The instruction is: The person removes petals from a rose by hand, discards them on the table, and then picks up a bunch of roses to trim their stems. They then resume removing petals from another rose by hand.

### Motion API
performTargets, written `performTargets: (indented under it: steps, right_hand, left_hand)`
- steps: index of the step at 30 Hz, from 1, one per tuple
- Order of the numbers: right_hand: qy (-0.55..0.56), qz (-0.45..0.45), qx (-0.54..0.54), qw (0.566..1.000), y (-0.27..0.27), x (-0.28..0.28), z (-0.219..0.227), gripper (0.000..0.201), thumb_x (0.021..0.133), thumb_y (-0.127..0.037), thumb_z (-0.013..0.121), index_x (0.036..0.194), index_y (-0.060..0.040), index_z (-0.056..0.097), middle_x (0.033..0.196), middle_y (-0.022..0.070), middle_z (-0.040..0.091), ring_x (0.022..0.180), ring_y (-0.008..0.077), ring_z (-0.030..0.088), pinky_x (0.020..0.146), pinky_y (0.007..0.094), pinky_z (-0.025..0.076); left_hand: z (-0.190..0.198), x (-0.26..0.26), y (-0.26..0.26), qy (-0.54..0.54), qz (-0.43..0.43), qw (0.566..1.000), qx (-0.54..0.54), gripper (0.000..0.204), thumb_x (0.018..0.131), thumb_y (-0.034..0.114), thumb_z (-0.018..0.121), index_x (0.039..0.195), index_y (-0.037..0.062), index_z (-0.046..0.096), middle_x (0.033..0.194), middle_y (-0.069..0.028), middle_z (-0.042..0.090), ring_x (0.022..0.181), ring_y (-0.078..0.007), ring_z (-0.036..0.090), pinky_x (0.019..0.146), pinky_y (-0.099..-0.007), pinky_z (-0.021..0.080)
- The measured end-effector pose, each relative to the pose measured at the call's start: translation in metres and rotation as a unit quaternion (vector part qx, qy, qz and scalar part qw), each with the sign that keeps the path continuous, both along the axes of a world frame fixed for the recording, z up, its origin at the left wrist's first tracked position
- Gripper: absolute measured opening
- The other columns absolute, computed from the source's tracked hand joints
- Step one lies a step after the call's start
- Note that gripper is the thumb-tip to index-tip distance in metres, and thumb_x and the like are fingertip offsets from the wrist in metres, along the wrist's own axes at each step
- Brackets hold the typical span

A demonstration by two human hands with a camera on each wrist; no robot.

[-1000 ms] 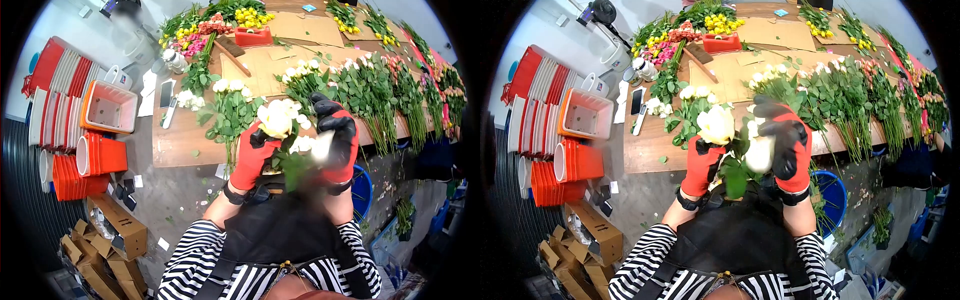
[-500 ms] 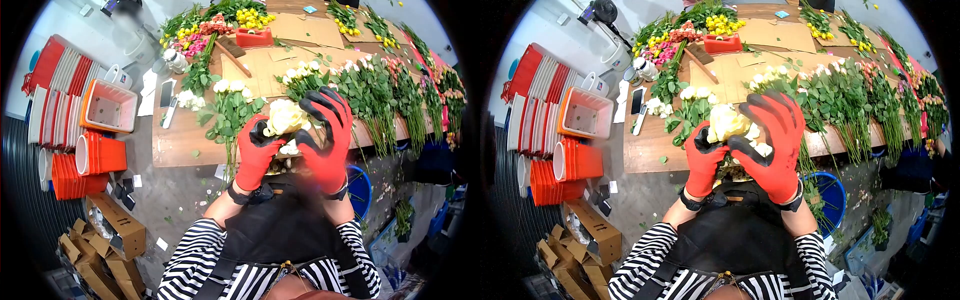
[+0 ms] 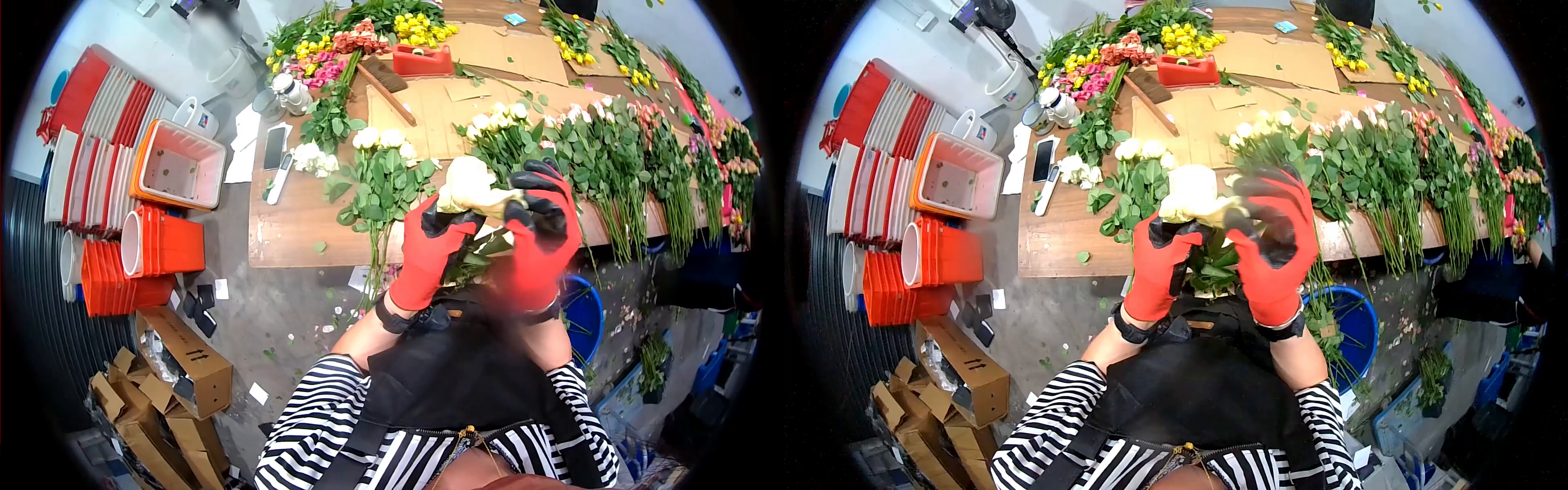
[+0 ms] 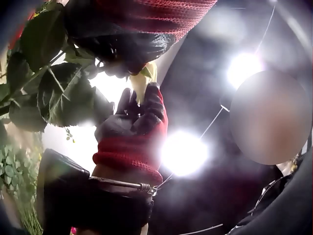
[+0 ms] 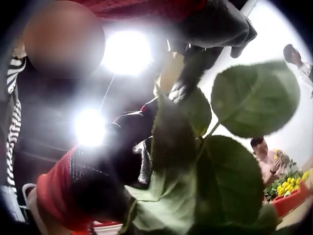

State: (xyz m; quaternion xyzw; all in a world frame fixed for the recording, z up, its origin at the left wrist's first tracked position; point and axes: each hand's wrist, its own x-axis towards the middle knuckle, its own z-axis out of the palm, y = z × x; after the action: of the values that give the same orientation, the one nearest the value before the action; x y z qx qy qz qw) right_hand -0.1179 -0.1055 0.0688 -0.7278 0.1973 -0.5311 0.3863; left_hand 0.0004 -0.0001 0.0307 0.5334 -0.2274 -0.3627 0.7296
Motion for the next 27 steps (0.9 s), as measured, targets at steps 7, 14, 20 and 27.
performTargets:
  steps: [7, 14, 20, 27]
  right_hand:
    - [-0.086, 0.308, 0.057, 0.946, -0.026, -0.013, 0.012, 0.045, 0.082, -0.044, 0.066, 0.088, 0.0006, 0.067, 0.101, 0.0166, 0.068, 0.112, 0.0356, 0.057, 0.101, 0.0490, 0.039]
    - [0.072, 0.069, 0.024, 0.995, -0.004, -0.005, 0.012, 0.037, 0.071, 0.003, 0.074, 0.107, 0.0003, 0.064, 0.121, 0.0128, 0.056, 0.116, 0.0246, 0.054, 0.090, 0.0341, 0.051]
    - [0.054, 0.053, 0.019, 0.997, 0.007, 0.006, 0.010, 0.039, 0.069, 0.007, 0.076, 0.105, -0.0029, 0.065, 0.113, 0.0108, 0.062, 0.114, 0.0242, 0.055, 0.091, 0.0357, 0.050]
    - [-0.033, 0.154, 0.196, 0.968, 0.008, 0.007, 0.003, 0.032, 0.068, 0.012, 0.071, 0.099, 0.0012, 0.065, 0.111, 0.0140, 0.064, 0.108, 0.0236, 0.060, 0.093, 0.0341, 0.046]
  left_hand:
    - [0.012, 0.001, -0.005, -0.037, 0.057, 0.997, -0.024, 0.023, 0.071, -0.001, 0.073, 0.092, 0.0017, 0.063, 0.084, -0.0038, 0.067, 0.078, -0.0088, 0.059, 0.075, -0.0262, 0.049]
    - [-0.006, -0.003, -0.009, -0.234, 0.139, 0.962, 0.035, 0.031, 0.062, -0.001, 0.076, 0.087, 0.0018, 0.059, 0.080, -0.0051, 0.057, 0.072, -0.0180, 0.055, 0.069, -0.0290, 0.046]
    - [-0.008, -0.001, -0.007, -0.272, 0.136, 0.952, 0.035, 0.027, 0.069, -0.006, 0.073, 0.089, 0.0030, 0.058, 0.083, -0.0013, 0.060, 0.082, -0.0099, 0.057, 0.075, -0.0262, 0.047]
    - [0.001, -0.001, -0.009, -0.093, 0.093, 0.991, -0.005, 0.025, 0.067, -0.004, 0.068, 0.089, 0.0012, 0.060, 0.081, -0.0012, 0.060, 0.074, -0.0100, 0.056, 0.070, -0.0259, 0.047]
